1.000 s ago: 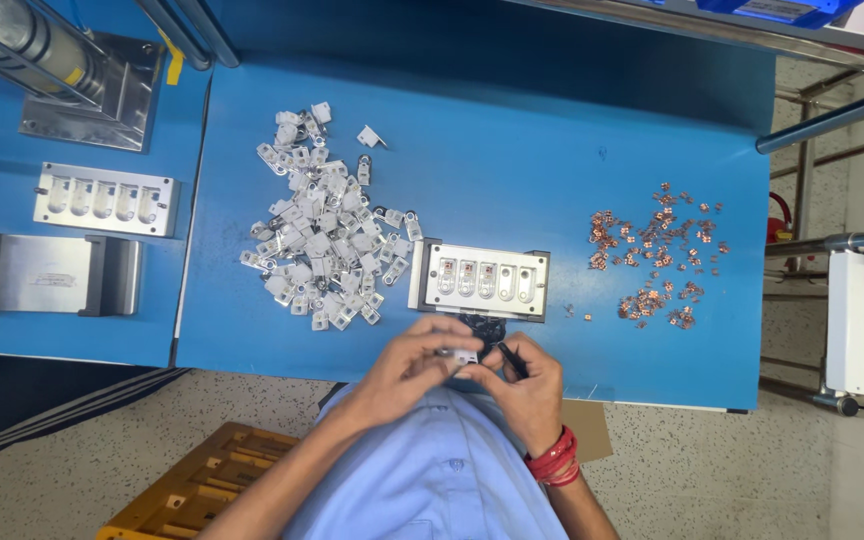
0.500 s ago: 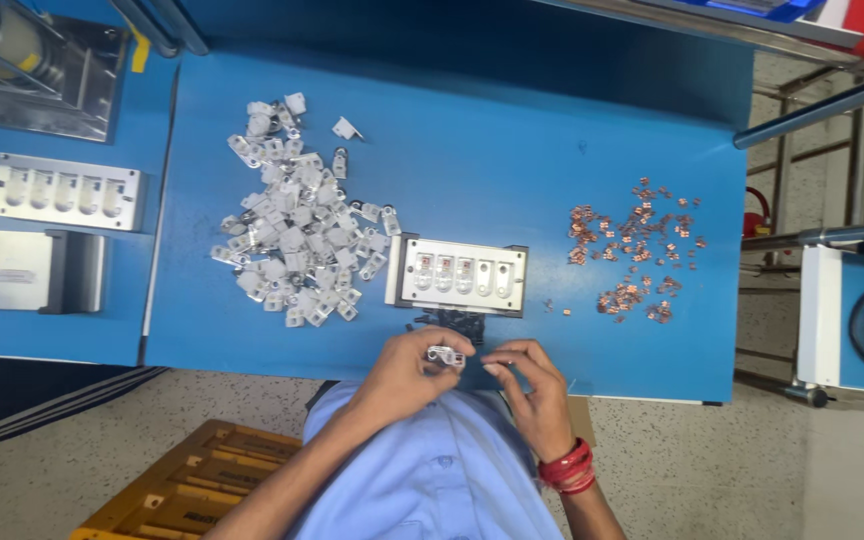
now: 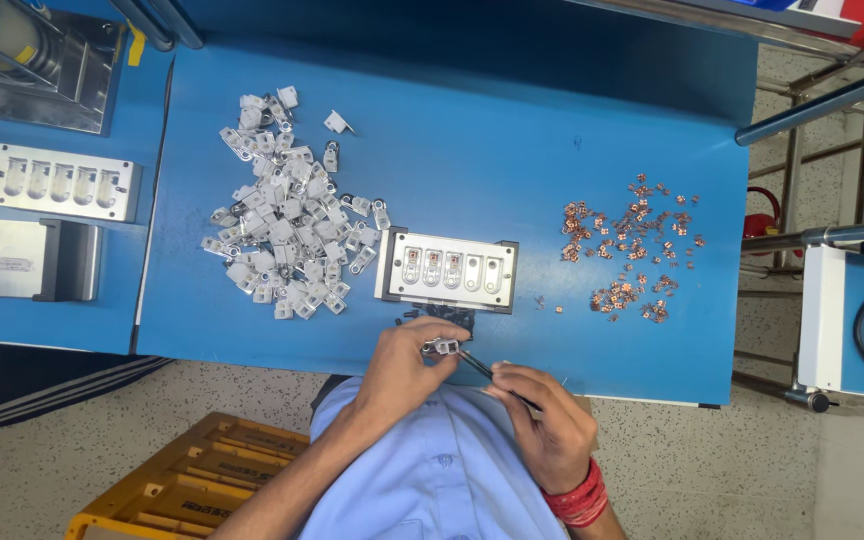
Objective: The person assembles small electrical components by inserting copper pieces into white plastic housings using tweezers. They place the assembled units into a metal tray and periodically hand the tray to a coworker for further processing.
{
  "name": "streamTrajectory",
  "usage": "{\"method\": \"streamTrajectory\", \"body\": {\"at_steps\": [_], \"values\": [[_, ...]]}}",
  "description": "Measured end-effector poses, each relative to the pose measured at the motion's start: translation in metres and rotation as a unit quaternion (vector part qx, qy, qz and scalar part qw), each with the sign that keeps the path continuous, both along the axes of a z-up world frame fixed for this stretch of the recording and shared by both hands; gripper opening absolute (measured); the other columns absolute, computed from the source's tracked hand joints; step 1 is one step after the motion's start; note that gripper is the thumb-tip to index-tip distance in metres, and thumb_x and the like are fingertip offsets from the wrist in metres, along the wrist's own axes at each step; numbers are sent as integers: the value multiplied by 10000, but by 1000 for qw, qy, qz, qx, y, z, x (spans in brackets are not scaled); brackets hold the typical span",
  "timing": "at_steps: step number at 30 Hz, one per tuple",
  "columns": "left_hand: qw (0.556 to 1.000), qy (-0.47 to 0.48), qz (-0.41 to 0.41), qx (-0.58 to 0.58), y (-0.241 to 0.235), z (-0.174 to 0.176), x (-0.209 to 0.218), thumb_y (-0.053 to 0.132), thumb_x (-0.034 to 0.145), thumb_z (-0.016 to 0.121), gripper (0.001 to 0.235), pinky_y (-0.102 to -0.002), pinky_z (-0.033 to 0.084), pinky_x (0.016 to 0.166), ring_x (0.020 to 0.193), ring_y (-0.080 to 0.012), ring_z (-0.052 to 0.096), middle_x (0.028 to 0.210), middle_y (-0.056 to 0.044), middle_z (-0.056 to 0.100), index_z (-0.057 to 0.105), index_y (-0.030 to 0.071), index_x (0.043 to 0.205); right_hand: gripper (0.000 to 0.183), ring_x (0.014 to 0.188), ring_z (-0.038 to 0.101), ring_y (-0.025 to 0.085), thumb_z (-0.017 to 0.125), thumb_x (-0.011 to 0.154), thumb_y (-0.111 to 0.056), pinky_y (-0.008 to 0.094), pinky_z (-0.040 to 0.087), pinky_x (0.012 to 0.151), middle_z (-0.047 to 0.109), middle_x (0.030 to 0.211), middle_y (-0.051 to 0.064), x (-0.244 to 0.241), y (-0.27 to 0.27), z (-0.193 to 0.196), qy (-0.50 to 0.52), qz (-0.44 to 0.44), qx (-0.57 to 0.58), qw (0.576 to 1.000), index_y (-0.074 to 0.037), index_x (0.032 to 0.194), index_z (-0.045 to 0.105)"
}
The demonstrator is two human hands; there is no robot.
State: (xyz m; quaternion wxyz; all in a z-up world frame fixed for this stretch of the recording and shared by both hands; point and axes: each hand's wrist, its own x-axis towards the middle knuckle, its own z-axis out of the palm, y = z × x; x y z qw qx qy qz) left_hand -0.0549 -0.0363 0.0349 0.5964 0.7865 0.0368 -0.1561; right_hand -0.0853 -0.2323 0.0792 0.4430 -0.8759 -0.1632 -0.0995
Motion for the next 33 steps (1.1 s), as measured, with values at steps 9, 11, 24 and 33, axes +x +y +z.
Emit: {"method": "streamTrajectory", "body": {"at_steps": [9,11,24,33], "values": [[995,-16,-99,31,17,11,15,54,871,689,349,-351,561,654,777,-246,727,1171,-88,756,716,93,1217,211,958,769,198,841,781,-62,293,608,824,782,969,74,8,10,-2,-78,-13,-68,995,-73,961,731],[988,26,-116,93,19,12,28,149,908,711,332,-364,543,704,769,-258,710,1124,-84,749,698,123,1239,211,949,773,184,842,796,-67,276,617,807,782,979,78,8,5,-1,-73,-39,-46,996,-76,974,728],[911,-366,-69,179,3,-38,88,244,850,785,349,-525,325,1129,1209,-309,564,1219,-107,666,723,63,1142,222,937,761,220,805,835,-8,306,591,806,763,1032,111,-14,0,-8,-15,-175,-35,984,-27,1041,726],[920,-283,-199,183,28,-56,24,275,897,757,181,-395,565,732,823,-240,701,915,-23,668,775,166,1041,254,765,661,169,539,1059,-193,322,520,687,656,873,75,-30,-36,-48,139,-221,-80,962,-24,1006,720]]}}
